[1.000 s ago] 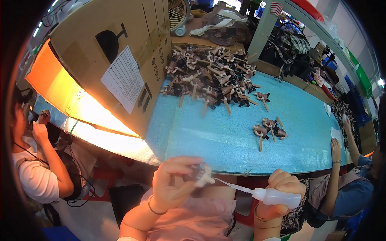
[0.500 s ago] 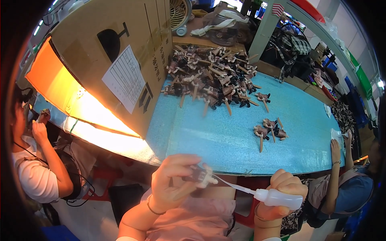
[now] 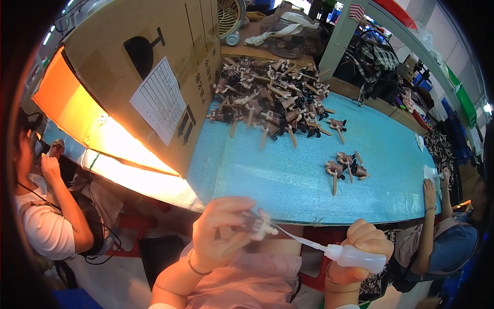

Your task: The person assembles plastic toy figures by applying glue from a bottle to the toy parts by hand.

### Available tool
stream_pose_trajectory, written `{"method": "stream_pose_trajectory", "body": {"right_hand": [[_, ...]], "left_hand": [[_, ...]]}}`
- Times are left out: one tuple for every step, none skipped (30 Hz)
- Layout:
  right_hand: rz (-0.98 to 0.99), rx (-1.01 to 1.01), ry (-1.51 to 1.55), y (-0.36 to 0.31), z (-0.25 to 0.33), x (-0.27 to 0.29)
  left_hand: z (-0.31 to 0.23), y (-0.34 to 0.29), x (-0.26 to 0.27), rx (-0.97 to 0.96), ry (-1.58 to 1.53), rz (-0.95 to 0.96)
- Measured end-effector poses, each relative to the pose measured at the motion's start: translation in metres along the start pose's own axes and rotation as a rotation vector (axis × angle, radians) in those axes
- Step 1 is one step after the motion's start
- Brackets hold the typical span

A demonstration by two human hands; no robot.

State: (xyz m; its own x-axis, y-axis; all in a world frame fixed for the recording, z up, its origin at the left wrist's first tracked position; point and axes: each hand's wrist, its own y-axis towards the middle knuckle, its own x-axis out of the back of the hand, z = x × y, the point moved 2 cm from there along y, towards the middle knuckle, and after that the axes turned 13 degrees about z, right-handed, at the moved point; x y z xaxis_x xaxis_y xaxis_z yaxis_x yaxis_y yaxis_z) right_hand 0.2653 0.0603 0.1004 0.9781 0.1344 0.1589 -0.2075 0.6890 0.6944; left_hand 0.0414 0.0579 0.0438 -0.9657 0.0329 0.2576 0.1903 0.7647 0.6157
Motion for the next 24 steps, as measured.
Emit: {"method": "stream_pose_trajectory", "body": {"right_hand": [[-0.026, -0.006, 0.022, -0.001, 0.000, -0.001], [-0.053, -0.011, 0.044, -0.001, 0.000, -0.001], [-0.053, -0.012, 0.043, -0.001, -0.001, -0.001], [-0.027, -0.013, 0.001, 0.000, -0.001, -0.001], [-0.002, -0.014, -0.041, 0.000, -0.001, -0.001], [-0.002, -0.014, -0.041, -0.001, -0.002, -0.001], [-0.039, -0.017, -0.005, -0.002, -0.003, 0.000], [-0.075, -0.020, 0.031, -0.003, -0.005, 0.000], [-0.073, -0.017, 0.031, 0.000, -0.007, -0.002], [-0.116, -0.078, 0.067, 0.005, -0.012, -0.006], [-0.156, -0.136, 0.106, 0.008, -0.018, -0.009], [-0.128, -0.194, 0.232, 0.007, -0.031, -0.006], [-0.120, -0.183, 0.235, 0.009, -0.042, -0.011], [-0.070, -0.290, 0.293, 0.013, -0.054, -0.017], [-0.020, -0.398, 0.345, 0.016, -0.067, -0.024], [-0.014, -0.385, 0.343, 0.018, -0.079, -0.030], [0.080, -0.464, 0.338, 0.017, -0.093, -0.039], [0.176, -0.542, 0.332, 0.018, -0.104, -0.048], [0.186, -0.533, 0.333, 0.024, -0.109, -0.056], [0.302, -0.555, 0.270, 0.032, -0.114, -0.069], [0.416, -0.570, 0.200, 0.038, -0.122, -0.079], [0.425, -0.539, 0.112, 0.037, -0.140, -0.085], [0.444, -0.523, 0.121, 0.041, -0.146, -0.091], [0.440, -0.436, -0.128, 0.046, -0.149, -0.094]], "left_hand": [[0.000, 0.000, 0.000, 0.001, 0.000, 0.000], [-0.001, 0.000, -0.001, 0.007, -0.011, 0.001], [-0.002, 0.001, -0.001, 0.013, -0.023, 0.001], [-0.002, 0.001, -0.001, 0.013, -0.023, 0.001], [-0.002, 0.000, -0.001, 0.020, -0.039, -0.001], [-0.002, 0.000, -0.001, 0.027, -0.055, -0.005], [-0.002, 0.000, -0.001, 0.027, -0.055, -0.006], [-0.001, 0.000, 0.000, 0.023, -0.055, -0.005], [-0.001, 0.000, 0.001, 0.018, -0.054, -0.004], [-0.001, -0.001, 0.001, 0.014, -0.053, -0.007], [-0.002, -0.003, 0.002, 0.050, -0.099, -0.035], [-0.003, -0.005, 0.004, 0.083, -0.147, -0.063], [-0.004, -0.008, 0.005, 0.073, -0.140, -0.071], [-0.003, -0.011, 0.007, 0.101, -0.199, -0.101], [-0.001, -0.014, 0.008, 0.127, -0.260, -0.130], [0.002, -0.018, 0.010, 0.113, -0.258, -0.136], [0.008, -0.026, 0.013, 0.117, -0.274, -0.161], [0.011, -0.034, 0.015, 0.120, -0.290, -0.187], [0.012, -0.039, 0.017, 0.111, -0.284, -0.196], [0.013, -0.048, 0.020, 0.144, -0.305, -0.227], [0.014, -0.053, 0.024, 0.171, -0.328, -0.258], [0.012, -0.057, 0.025, 0.162, -0.316, -0.273], [0.012, -0.059, 0.025, 0.171, -0.367, -0.297], [0.011, -0.060, 0.028, 0.179, -0.418, -0.320]]}}
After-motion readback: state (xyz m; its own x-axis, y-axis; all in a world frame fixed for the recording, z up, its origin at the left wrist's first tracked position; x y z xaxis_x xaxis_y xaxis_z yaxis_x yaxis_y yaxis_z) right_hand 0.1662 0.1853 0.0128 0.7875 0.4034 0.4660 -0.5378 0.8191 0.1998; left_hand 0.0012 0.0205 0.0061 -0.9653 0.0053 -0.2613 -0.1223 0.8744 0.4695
